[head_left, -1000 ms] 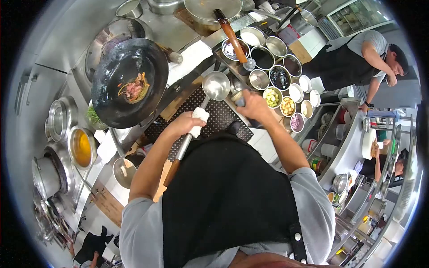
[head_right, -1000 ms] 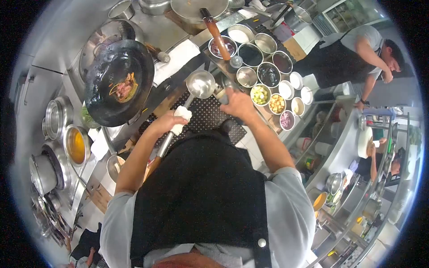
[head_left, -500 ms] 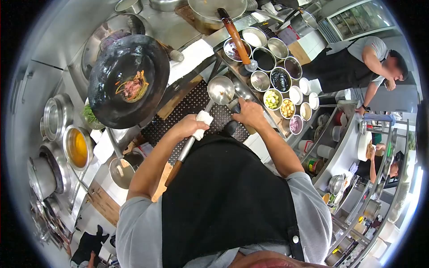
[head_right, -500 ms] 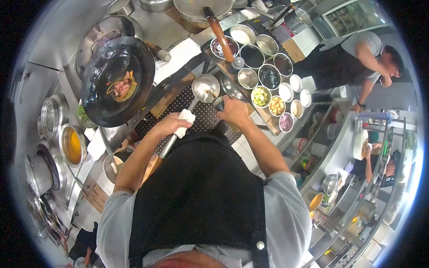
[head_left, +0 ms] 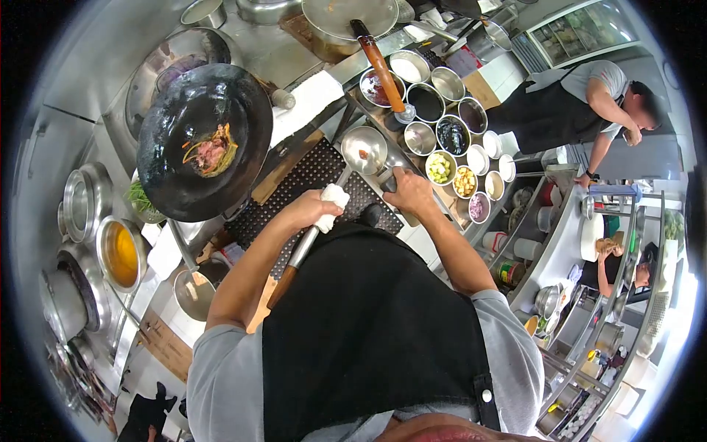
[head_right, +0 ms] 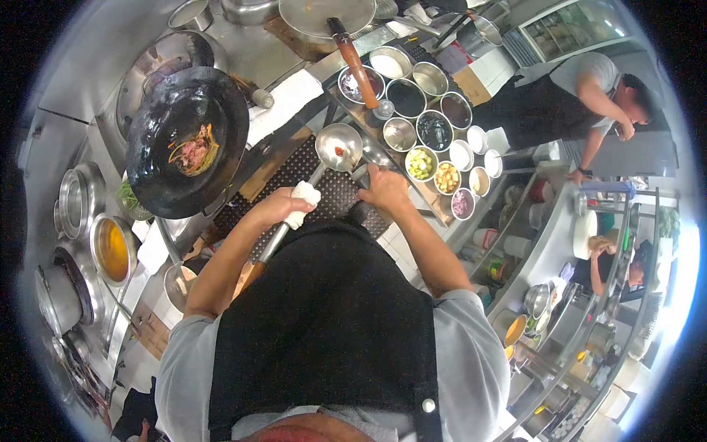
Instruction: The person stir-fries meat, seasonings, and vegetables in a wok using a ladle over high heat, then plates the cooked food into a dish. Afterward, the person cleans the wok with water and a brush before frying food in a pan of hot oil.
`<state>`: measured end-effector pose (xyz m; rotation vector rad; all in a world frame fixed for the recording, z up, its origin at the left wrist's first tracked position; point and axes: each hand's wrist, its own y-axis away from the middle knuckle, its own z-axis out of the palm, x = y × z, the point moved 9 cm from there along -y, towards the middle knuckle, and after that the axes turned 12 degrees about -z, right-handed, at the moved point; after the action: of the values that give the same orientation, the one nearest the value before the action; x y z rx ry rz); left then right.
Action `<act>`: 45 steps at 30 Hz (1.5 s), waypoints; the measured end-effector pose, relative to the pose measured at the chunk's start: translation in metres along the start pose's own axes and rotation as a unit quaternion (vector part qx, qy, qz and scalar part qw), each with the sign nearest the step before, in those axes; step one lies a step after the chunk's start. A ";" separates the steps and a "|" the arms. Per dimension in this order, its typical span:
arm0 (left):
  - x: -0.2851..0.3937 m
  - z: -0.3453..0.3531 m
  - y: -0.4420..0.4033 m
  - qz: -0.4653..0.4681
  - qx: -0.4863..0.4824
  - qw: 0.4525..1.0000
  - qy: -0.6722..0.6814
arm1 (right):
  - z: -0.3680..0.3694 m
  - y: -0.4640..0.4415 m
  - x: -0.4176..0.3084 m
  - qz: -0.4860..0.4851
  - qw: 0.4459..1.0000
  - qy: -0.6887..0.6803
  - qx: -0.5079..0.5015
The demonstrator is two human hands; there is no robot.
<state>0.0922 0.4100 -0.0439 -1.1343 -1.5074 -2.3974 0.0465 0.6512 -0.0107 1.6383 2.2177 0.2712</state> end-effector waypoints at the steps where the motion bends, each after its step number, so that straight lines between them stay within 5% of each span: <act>1: 0.002 0.000 0.000 -0.002 0.001 1.000 0.000 | -0.002 0.001 0.002 -0.001 1.000 -0.001 0.002; 20: -0.005 0.003 0.009 0.029 -0.013 0.999 0.000 | -0.022 0.014 0.025 -0.021 0.995 -0.015 0.097; 23: 0.002 0.001 0.024 0.025 -0.006 0.999 0.029 | -0.040 0.012 0.049 -0.034 0.961 -0.088 0.261; 29: -0.010 -0.006 0.033 0.023 0.010 0.999 0.022 | -0.087 0.000 0.127 0.129 0.834 -0.257 0.471; 36: -0.029 -0.015 0.048 -0.001 0.027 0.999 0.045 | -0.011 -0.061 0.186 0.195 0.788 -0.307 0.498; 40: -0.042 -0.021 0.059 -0.034 0.042 0.996 0.067 | -0.053 -0.018 0.133 0.153 0.773 -0.126 0.603; 42: -0.047 -0.025 0.062 -0.039 0.051 0.992 0.108 | -0.072 -0.005 0.095 0.066 0.774 -0.165 0.608; 43: -0.049 -0.027 0.062 -0.046 0.055 0.992 0.102 | -0.044 -0.034 0.097 0.048 0.760 -0.325 0.561; 45: -0.057 -0.029 0.060 -0.052 0.054 0.992 0.100 | -0.023 -0.075 0.094 0.083 0.790 -0.286 0.535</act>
<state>0.1434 0.3391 -0.0420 -0.7859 -1.6414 -2.3766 -0.0530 0.7187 -0.0337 1.9812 1.7404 -1.5091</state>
